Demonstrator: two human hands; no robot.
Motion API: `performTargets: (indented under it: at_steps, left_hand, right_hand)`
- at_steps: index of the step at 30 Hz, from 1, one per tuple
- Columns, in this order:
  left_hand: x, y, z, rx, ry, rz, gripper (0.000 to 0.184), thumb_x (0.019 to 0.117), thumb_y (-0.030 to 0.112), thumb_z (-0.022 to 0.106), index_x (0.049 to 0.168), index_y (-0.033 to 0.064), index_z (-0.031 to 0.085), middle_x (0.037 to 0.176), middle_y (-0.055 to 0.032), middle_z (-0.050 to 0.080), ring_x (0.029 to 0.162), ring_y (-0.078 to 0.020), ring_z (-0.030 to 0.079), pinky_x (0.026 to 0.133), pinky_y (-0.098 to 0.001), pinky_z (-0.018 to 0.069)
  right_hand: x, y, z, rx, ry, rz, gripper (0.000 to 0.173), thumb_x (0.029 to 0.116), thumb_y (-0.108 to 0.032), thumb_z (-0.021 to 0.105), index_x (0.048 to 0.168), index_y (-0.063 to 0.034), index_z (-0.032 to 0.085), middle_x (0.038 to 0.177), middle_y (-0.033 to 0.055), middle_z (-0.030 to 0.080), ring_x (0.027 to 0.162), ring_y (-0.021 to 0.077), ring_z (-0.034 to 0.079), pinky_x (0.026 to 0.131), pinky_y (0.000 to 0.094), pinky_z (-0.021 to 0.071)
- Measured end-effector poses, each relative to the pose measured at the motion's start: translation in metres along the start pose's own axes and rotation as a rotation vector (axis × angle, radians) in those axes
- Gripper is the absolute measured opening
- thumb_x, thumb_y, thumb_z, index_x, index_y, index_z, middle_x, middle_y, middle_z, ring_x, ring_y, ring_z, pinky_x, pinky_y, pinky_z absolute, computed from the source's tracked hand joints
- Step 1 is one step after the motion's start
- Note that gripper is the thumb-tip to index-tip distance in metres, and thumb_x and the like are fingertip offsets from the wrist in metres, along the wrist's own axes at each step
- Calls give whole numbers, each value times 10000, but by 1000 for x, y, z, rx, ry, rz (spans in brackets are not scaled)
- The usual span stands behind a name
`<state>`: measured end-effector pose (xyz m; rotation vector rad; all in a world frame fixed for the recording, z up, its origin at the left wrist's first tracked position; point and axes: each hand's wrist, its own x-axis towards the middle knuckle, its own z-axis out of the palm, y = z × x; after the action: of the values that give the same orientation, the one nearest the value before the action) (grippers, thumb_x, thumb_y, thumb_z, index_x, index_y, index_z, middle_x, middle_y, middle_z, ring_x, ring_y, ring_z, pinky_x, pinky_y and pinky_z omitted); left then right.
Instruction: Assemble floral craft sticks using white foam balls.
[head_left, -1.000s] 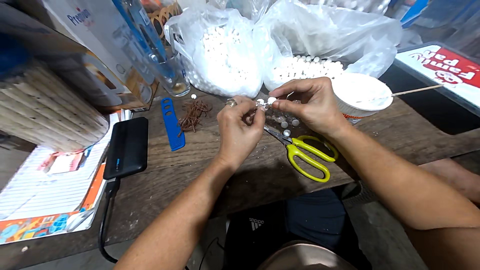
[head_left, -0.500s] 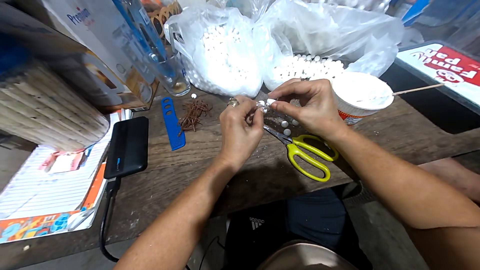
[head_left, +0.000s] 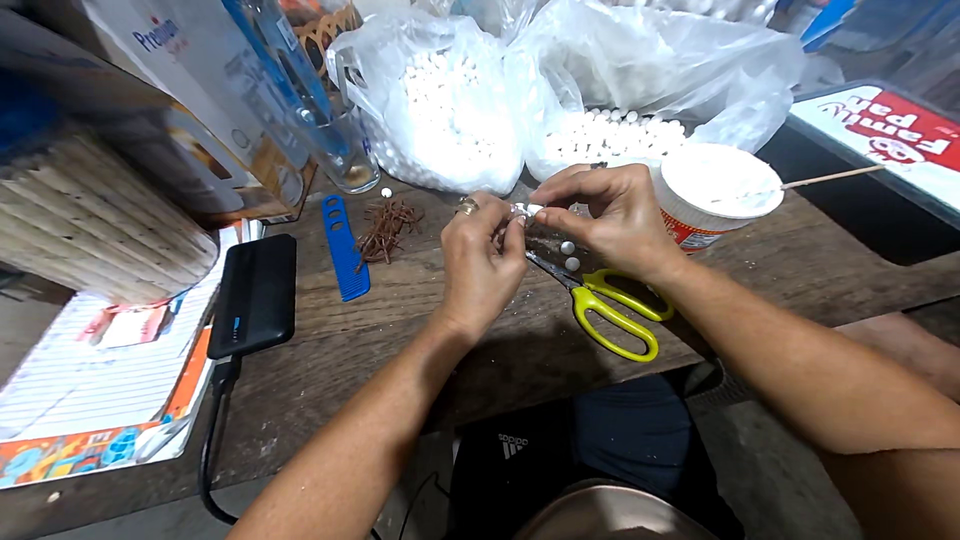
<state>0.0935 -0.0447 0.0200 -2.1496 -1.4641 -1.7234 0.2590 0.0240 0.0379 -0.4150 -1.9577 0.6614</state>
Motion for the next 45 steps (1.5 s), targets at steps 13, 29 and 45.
performTargets:
  at_steps: [13,29,45]
  left_hand:
    - [18,11,-16,-781,98,-632,125,1039,56,559,998,124,656,928,46,697,818,-50,677,787,-234,579]
    - [20,27,-1,-1137,175,-729,336,1011,-76,383,884,66,660,868,-17,739,822,-77,708,806,-242,593]
    - [17,9,-8,-836,22,-676,278,998,12,432,1055,-5,704,1071,-37,743,979,-69,678,850,-220,535]
  right_hand:
    - [3,-15,0,111,152,325,148,925,-72,698,1066,-29,686,896,-31,671,742,-7,618,653,168,534]
    - [-1,-34,37,360,156,315,76,925,4,678,933,66,720,897,46,716,830,-18,650,777,164,548]
    - [192,-61,-204,-898,252,543,565,945,-289,723,1313,115,582,1369,363,538,1339,509,476,1098,686,337]
